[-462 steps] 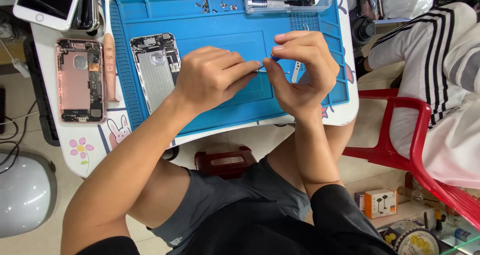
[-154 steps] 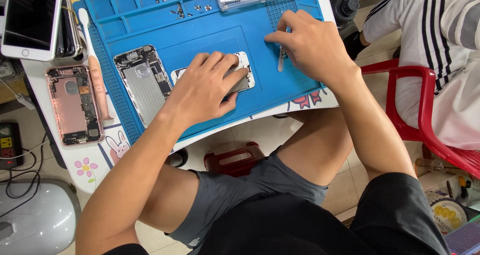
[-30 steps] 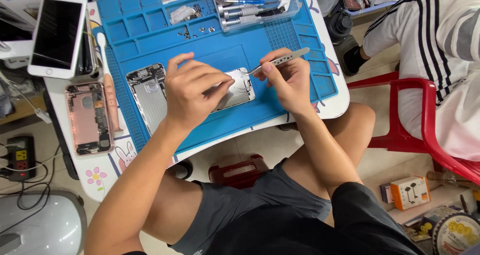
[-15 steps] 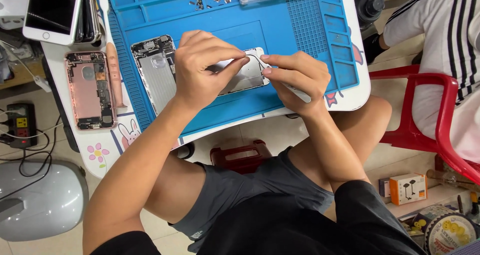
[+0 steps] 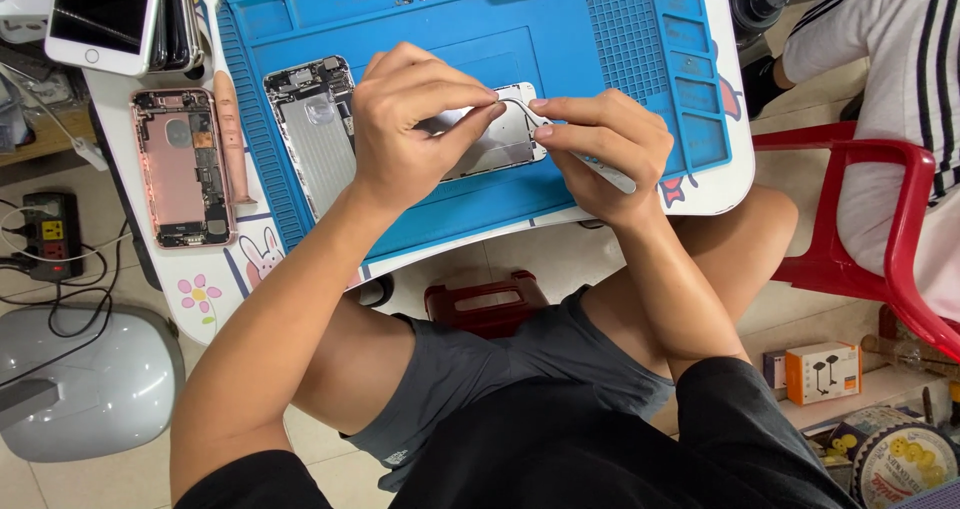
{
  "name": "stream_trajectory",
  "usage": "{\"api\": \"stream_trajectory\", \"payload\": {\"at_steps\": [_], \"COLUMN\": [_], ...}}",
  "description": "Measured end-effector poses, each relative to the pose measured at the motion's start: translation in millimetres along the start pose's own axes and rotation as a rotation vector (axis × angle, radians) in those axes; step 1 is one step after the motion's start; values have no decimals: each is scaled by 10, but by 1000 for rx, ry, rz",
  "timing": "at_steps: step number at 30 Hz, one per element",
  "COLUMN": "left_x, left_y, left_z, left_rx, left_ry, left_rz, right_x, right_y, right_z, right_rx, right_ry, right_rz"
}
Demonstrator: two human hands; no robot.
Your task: The person uses a screwdriver to remove screws from the back of a white smartphone placed on a blue work mat. They then use tweezers to manipulate internal components and connectors. Finally, they lift the screen assembly to access the battery and motherboard area.
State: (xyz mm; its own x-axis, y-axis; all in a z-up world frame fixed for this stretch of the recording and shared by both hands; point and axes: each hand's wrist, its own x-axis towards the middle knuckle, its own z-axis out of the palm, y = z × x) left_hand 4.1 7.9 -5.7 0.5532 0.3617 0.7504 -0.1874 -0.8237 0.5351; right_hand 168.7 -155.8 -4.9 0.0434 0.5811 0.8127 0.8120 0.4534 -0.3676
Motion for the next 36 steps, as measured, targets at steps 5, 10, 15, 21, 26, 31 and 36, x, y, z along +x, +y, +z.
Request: {"api": "stream_trajectory", "payload": {"at_steps": [5,10,15,21,26,31,36], "left_x": [-3,7,-3,-24,-34,15,-14], "left_y": [-11,-4,-1,-28,-20,4,52], "left_z": [2,-16,-6,15,11,-39,34], "left_rx": [-36,-76,-73,-53,37,242,258], "left_ry": [-23,-58,-87,-113,-149,-306,-557], "left_rz": [-9,-27,-57,-81,-86,186,163], "right_x": [-7,16,46,13,49,22,-100], "right_y": [7,-2,-10,15,-57,-145,-115], "right_z": [-16,-20,-36,-33,-91,-260,-390], "right_rx": [11,21,22,4,33,111,107], "right_ry": [-23,-30,-22,-46,-80,-118,-180], "right_rz": [1,1,-3,70,206,525,662]}}
